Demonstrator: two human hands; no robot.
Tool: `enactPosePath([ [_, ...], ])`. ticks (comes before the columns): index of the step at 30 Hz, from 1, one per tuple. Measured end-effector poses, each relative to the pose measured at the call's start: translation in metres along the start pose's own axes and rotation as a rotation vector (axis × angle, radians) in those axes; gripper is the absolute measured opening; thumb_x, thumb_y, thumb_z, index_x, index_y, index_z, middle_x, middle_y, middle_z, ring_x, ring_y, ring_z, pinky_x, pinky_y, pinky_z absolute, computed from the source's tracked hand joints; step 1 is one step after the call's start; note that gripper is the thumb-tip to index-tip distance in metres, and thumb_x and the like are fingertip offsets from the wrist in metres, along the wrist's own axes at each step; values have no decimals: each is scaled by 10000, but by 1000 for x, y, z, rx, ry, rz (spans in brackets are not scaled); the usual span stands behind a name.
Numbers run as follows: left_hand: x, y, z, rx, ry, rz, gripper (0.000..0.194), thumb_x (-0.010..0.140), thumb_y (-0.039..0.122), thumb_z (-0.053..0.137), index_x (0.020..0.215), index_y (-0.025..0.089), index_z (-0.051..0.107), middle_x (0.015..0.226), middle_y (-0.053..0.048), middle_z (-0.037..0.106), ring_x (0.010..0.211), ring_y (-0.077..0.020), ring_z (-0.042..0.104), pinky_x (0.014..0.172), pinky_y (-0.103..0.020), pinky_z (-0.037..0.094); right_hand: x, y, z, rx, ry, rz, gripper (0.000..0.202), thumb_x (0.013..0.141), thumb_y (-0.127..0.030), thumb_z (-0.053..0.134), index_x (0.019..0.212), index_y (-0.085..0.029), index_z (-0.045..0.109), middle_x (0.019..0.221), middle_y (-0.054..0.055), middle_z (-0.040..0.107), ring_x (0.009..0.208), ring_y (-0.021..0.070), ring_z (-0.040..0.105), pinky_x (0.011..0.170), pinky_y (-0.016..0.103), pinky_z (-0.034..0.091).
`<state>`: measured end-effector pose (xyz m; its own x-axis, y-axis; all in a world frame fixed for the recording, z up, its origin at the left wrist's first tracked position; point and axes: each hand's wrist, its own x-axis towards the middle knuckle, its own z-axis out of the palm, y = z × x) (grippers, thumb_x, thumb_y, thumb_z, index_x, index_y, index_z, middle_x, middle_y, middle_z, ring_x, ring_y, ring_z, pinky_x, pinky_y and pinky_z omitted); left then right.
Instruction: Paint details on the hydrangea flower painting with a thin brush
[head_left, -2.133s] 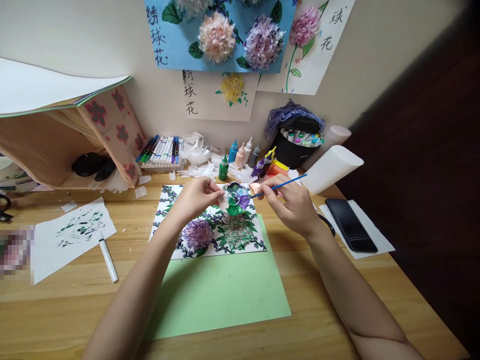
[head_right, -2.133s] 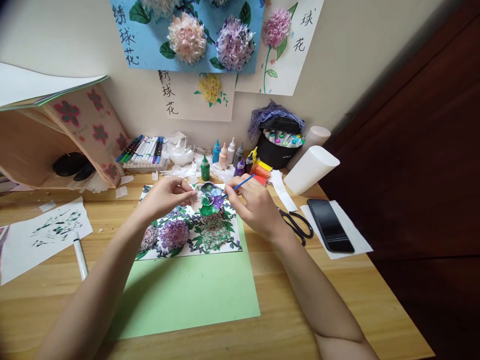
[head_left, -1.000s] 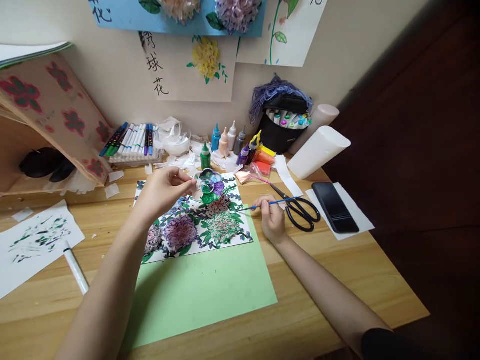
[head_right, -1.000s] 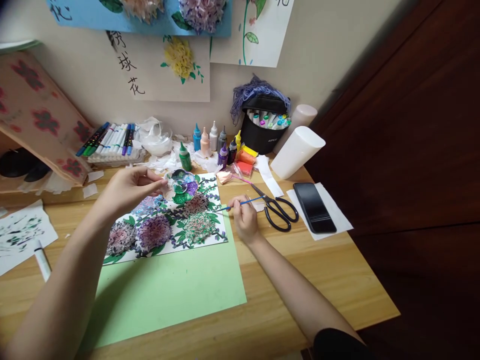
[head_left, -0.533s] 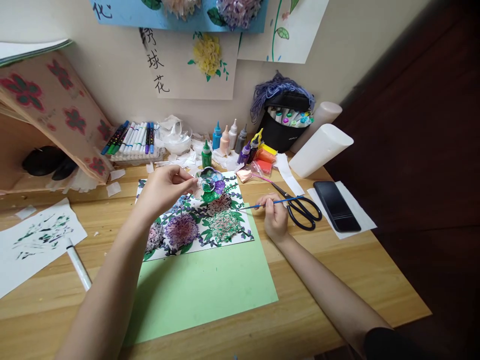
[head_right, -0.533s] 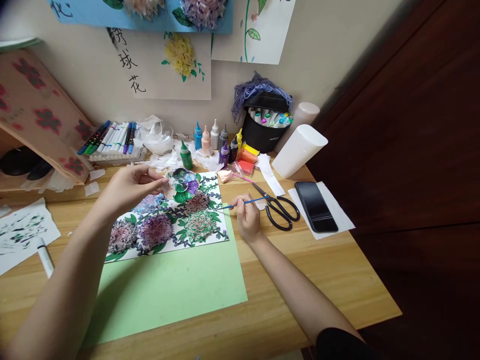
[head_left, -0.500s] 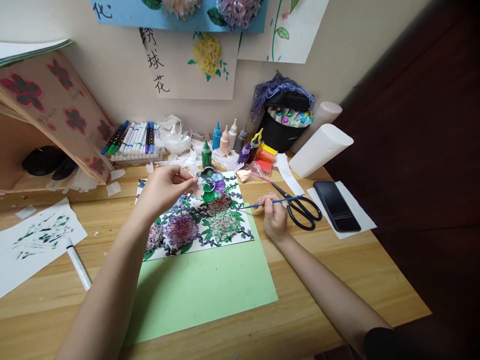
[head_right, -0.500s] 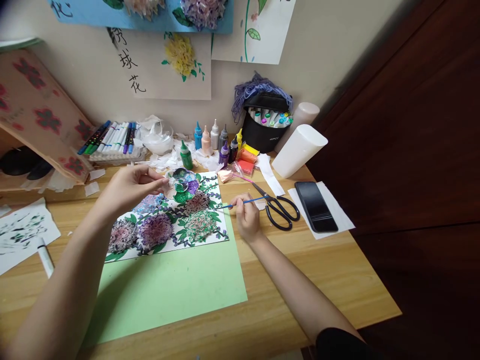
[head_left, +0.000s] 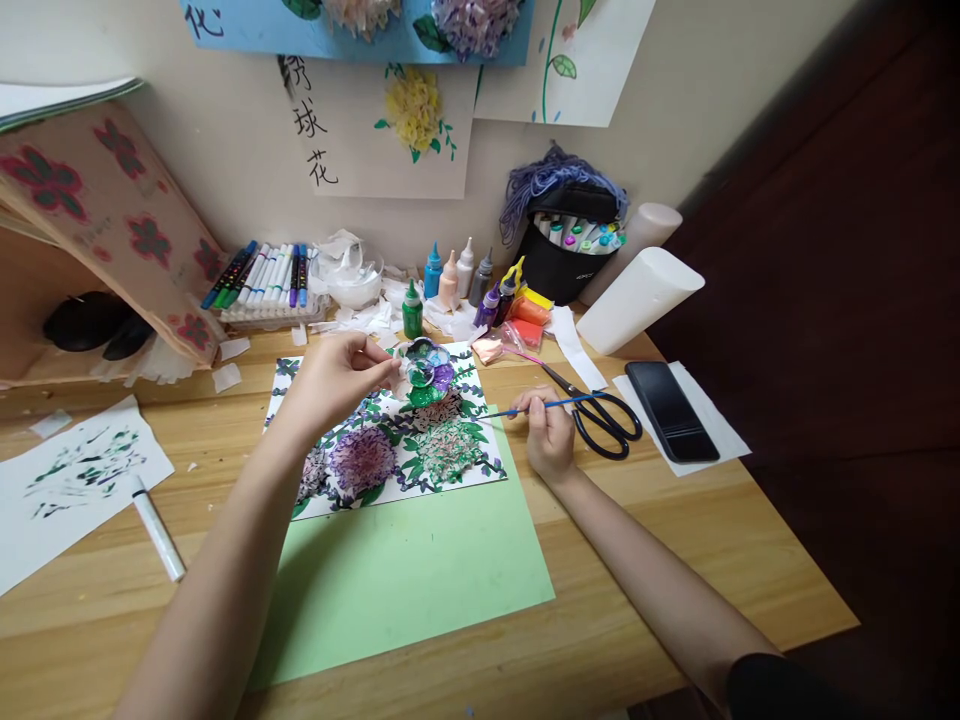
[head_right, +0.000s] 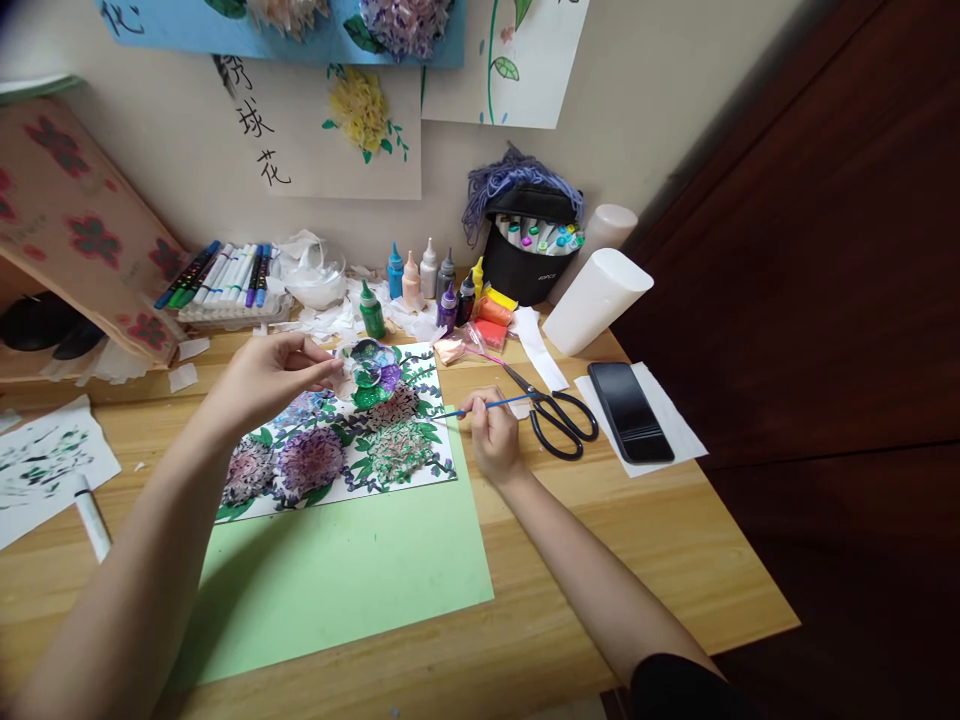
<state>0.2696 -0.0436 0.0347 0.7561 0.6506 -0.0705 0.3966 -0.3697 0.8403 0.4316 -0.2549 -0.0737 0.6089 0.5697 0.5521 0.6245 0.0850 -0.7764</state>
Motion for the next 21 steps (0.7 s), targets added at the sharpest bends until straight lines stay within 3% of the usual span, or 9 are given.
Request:
enactPosePath([
  [7,-5,6,17,6,-25,-25,172,745,358,623,716,190,596,687,-40,722,681,-193,686,623,-282,508,1,-11,1,113,171,-108,205,931,-234,357,840,-226,540,779,25,592,757,175,577,683,350,471],
  [15,-9,13,30,87,-36,-12,149,760,322,590,687,192,583,684,-35,717,688,-199,680,642,-296,504,-1,-14,1,11,13,-170,193,912,-218,403,922,-241,594,863,41,649,855,203,595,764,398,483],
  [21,-9,13,29,59,-44,-9,157,754,337,593,687,194,586,684,-39,717,683,-205,680,646,-304,507,-1,-13,0,-14,55,-161,203,911,-219,399,923,-246,600,863,43,655,858,208,590,765,401,481],
])
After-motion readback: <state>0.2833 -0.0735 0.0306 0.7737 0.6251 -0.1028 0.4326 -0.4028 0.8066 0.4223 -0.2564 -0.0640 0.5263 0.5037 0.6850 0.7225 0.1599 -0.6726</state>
